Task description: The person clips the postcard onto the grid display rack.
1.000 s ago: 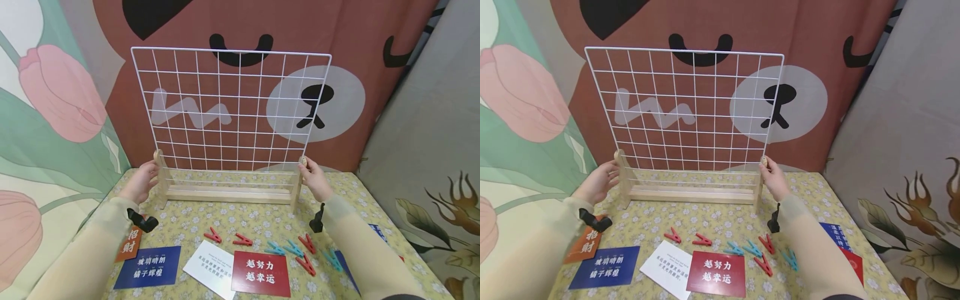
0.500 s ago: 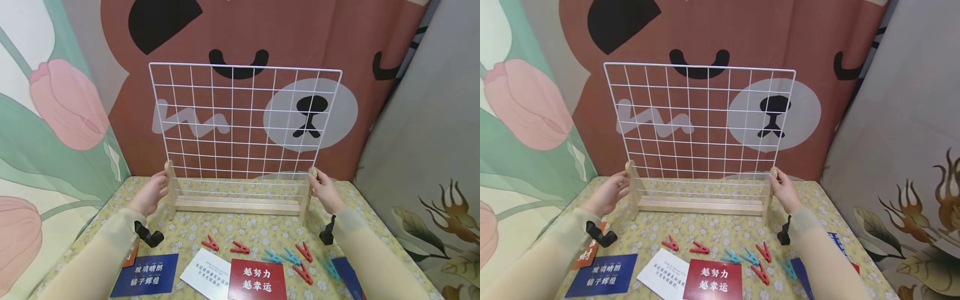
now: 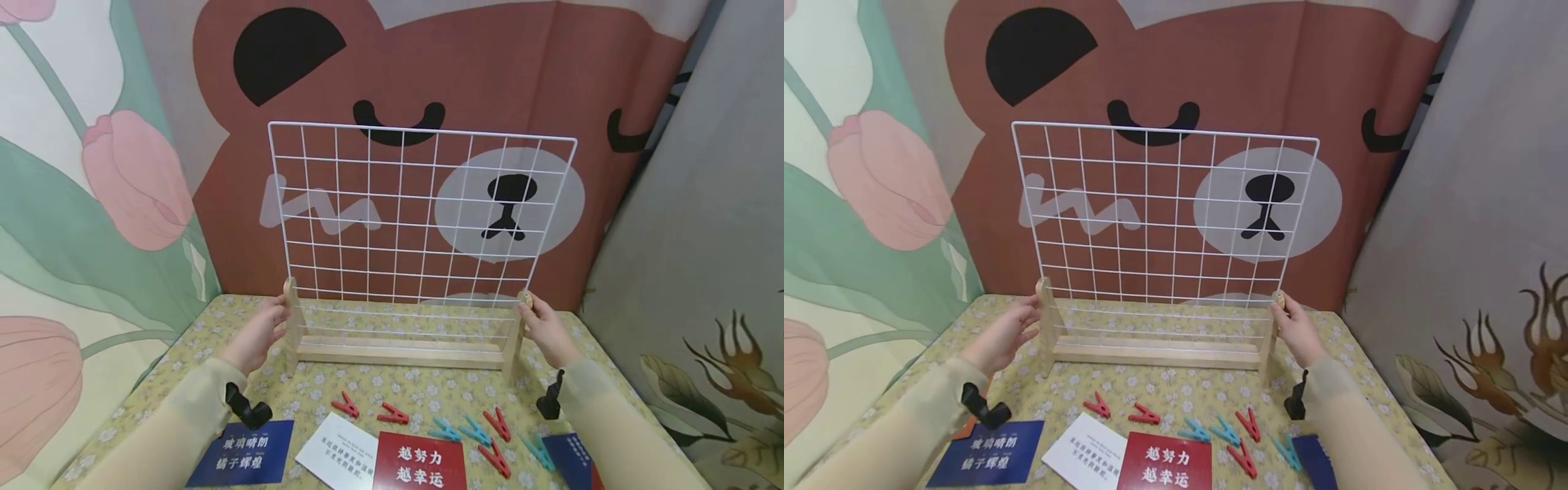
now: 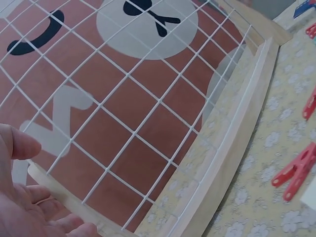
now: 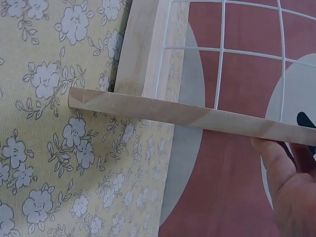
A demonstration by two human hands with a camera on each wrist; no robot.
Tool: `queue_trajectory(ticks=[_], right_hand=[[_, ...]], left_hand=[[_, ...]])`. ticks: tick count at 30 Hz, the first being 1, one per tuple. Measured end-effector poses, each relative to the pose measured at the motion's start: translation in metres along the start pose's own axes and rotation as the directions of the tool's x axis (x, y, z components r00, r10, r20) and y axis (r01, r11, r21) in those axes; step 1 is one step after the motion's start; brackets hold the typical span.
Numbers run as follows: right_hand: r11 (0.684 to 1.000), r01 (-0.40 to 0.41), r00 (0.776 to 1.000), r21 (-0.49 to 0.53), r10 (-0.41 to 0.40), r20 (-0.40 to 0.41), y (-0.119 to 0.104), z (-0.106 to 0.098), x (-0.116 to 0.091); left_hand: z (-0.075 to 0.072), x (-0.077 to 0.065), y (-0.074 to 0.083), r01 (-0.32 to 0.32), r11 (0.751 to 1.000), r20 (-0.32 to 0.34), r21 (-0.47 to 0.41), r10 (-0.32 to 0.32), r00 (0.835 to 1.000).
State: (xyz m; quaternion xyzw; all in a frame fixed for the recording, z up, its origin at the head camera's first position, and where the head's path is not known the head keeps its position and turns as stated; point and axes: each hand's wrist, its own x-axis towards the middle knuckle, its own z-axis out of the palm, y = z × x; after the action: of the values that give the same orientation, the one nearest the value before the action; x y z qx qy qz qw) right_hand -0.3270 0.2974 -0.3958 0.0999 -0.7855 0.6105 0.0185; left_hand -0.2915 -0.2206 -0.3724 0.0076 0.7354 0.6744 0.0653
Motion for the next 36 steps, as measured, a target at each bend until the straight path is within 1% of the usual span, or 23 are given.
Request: queue_trajectory(ticks=[5,12,15,20,24,28,33,36], right_hand=[[1.0,-0.009,1.0,-0.011,0.009,0.006,0.002,-0.003,-0.002],[1.0,-0.02,1.0,-0.011,0.02,0.005,0.004,-0.007,-0.006],[0.999,-0.03,1.0,-0.016,0.03,0.004,0.004,-0.007,-0.008],[0.999,-0.02,1.0,-0.036,0.02,0.001,0.0,-0.006,-0.013],[0.998,-0.012,1.0,-0.062,0.013,0.003,-0.005,-0.005,-0.019],[0.996,-0.015,1.0,-0.092,0.014,-0.004,-0.008,-0.004,-0.025],[0.993,-0.02,1.0,-0.114,0.018,-0.024,-0.01,-0.001,-0.027],[0.993,-0.033,0.999,-0.114,0.028,-0.039,-0.011,0.001,-0.028]], left_hand=[[0.004,-0.007,-0.005,-0.012,1.0,0.011,0.005,0.012,1.0],[0.009,-0.015,-0.009,-0.055,0.998,0.04,0.023,0.054,0.998],[0.008,-0.016,-0.011,-0.064,0.998,0.04,0.027,0.063,0.997],[0.006,-0.018,-0.012,-0.084,0.996,0.051,0.027,0.083,0.995],[0.005,-0.021,-0.013,-0.082,0.996,0.066,0.029,0.08,0.995],[0.005,-0.025,-0.014,-0.079,0.996,0.064,0.04,0.076,0.995],[0.006,-0.027,-0.015,-0.085,0.996,0.045,0.035,0.083,0.996],[0.008,-0.027,-0.016,-0.069,0.997,0.032,0.037,0.068,0.997]])
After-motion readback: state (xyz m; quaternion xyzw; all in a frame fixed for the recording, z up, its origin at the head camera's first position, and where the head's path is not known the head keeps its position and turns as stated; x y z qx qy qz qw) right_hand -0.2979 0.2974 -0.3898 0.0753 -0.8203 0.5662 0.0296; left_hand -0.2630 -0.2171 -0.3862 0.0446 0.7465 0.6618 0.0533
